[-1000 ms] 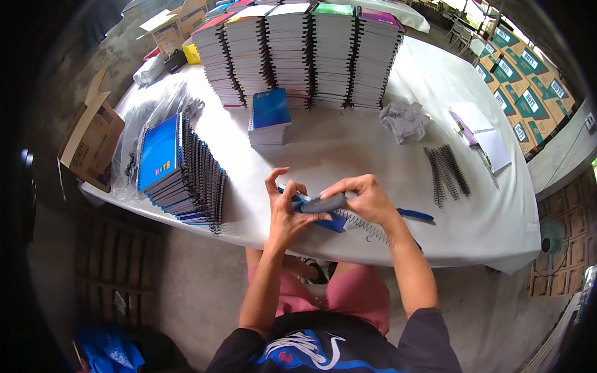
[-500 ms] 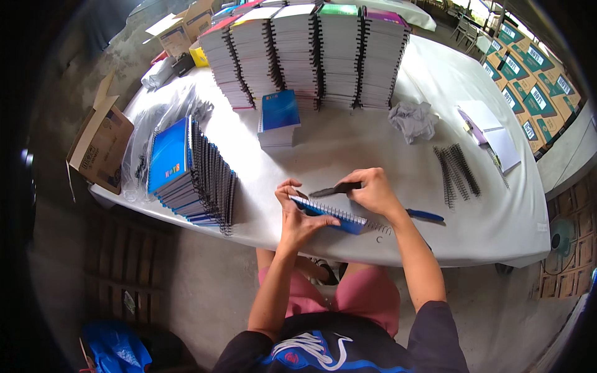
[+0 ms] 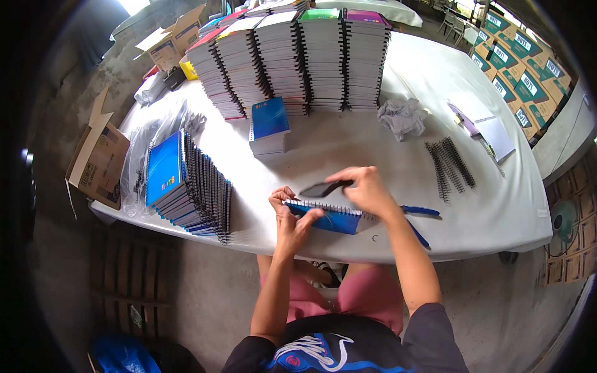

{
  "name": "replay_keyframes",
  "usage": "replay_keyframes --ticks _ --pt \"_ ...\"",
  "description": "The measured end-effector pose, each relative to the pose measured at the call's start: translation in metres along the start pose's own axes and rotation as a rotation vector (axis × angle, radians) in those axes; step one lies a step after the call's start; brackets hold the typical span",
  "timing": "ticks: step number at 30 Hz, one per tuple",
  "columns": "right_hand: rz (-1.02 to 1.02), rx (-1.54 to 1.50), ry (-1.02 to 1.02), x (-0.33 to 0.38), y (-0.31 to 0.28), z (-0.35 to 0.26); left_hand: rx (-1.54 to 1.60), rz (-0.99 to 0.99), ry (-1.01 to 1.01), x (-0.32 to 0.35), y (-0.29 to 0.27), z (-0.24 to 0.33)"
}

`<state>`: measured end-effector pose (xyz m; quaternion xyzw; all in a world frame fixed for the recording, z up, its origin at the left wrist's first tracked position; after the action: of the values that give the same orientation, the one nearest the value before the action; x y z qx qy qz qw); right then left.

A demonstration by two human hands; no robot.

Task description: The person inserts spiral coils into the pre-punched holes of small notebooks and trims the excess wire using a pair of pliers.

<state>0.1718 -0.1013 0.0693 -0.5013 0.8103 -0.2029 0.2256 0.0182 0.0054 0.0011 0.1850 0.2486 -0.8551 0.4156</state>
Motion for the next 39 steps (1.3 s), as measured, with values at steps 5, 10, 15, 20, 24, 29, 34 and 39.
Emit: replay_keyframes --ticks 5,10,15,20,24,29,34,39 --pt "0.203 0.466 0.342 0.071 -0.047 0.004 0.724 0.116 -0.281 0.003 -0.017 0.013" --pt "0.268 0.826 0.389 0.157 -0.021 0.04 0.462 0.243 -0.238 -0.002 -0.019 0.052" --pt "0.46 0.164 0.193 0.135 0.0 -0.008 0.255 0.313 0.003 0.004 -0.016 0.06" --pt "0.364 0.356 -0.123 0.101 0.021 -0.092 0.119 0.327 0.105 0.005 -0.014 0.073" --pt "0.331 0.314 -0.109 0.094 0.029 -0.098 0.088 0.309 0.176 0.005 -0.016 0.076" --pt "0.005 -0.461 0.145 0.096 0.037 -0.082 0.032 0.31 0.275 0.013 -0.014 0.067" --pt "-0.189 -0.972 0.296 0.095 0.045 -0.06 0.014 0.322 0.275 0.009 -0.015 0.071" --pt "0.286 0.432 0.25 0.108 0.014 -0.023 0.412 0.527 -0.068 -0.003 -0.032 0.065"
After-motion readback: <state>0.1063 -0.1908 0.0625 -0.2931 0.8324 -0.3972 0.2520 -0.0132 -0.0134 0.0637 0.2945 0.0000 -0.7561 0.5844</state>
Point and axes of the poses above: each hand's wrist, its own x-axis away from the middle knuckle, its own y-axis out of the palm, z = x × y, the point moved 2 cm from there along -x, towards the middle knuckle, and after that the axes turned 5 degrees about -z, right-handed, at the moved point
